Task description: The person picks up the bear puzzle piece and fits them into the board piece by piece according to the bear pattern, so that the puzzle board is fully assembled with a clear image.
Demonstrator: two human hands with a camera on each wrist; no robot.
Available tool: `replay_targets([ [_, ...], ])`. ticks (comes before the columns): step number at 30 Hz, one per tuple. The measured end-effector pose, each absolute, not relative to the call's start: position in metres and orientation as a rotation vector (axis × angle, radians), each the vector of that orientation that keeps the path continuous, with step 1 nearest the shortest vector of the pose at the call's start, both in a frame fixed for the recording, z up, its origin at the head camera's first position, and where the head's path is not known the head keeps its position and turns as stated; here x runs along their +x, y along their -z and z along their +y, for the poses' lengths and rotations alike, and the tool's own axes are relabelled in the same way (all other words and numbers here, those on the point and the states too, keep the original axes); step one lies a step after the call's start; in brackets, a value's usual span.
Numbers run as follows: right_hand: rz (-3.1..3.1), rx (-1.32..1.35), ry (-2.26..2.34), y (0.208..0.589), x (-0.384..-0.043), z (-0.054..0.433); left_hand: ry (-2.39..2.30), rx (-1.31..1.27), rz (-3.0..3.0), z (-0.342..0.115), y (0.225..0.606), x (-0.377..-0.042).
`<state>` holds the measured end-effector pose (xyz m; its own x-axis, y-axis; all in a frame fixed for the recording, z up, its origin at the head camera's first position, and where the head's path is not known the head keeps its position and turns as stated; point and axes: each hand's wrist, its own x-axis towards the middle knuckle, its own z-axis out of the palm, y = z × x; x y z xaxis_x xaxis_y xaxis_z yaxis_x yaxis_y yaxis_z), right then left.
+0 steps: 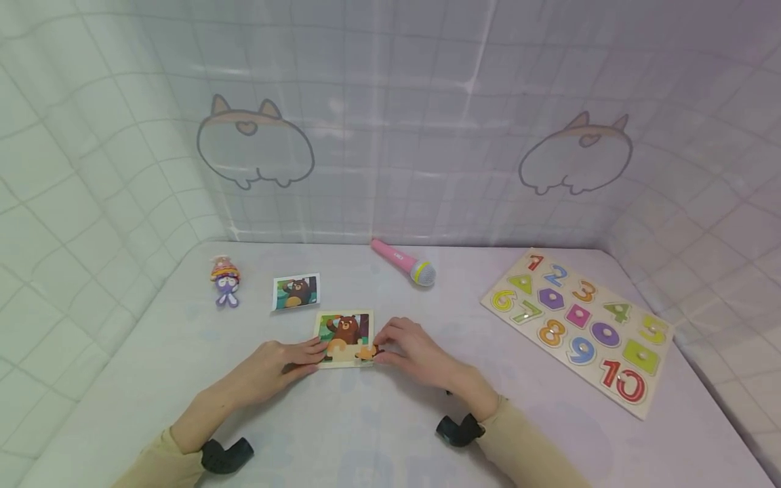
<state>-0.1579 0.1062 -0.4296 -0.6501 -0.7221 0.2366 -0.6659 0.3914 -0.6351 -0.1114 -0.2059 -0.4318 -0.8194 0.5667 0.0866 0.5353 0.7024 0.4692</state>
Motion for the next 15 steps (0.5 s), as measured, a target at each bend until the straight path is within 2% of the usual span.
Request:
replay_targets([
  [15,2.649,-1.270,1.068,0.428,-0.160,0.062,-0.701,0.922,2.844,-0.205,0.432,-0.112],
])
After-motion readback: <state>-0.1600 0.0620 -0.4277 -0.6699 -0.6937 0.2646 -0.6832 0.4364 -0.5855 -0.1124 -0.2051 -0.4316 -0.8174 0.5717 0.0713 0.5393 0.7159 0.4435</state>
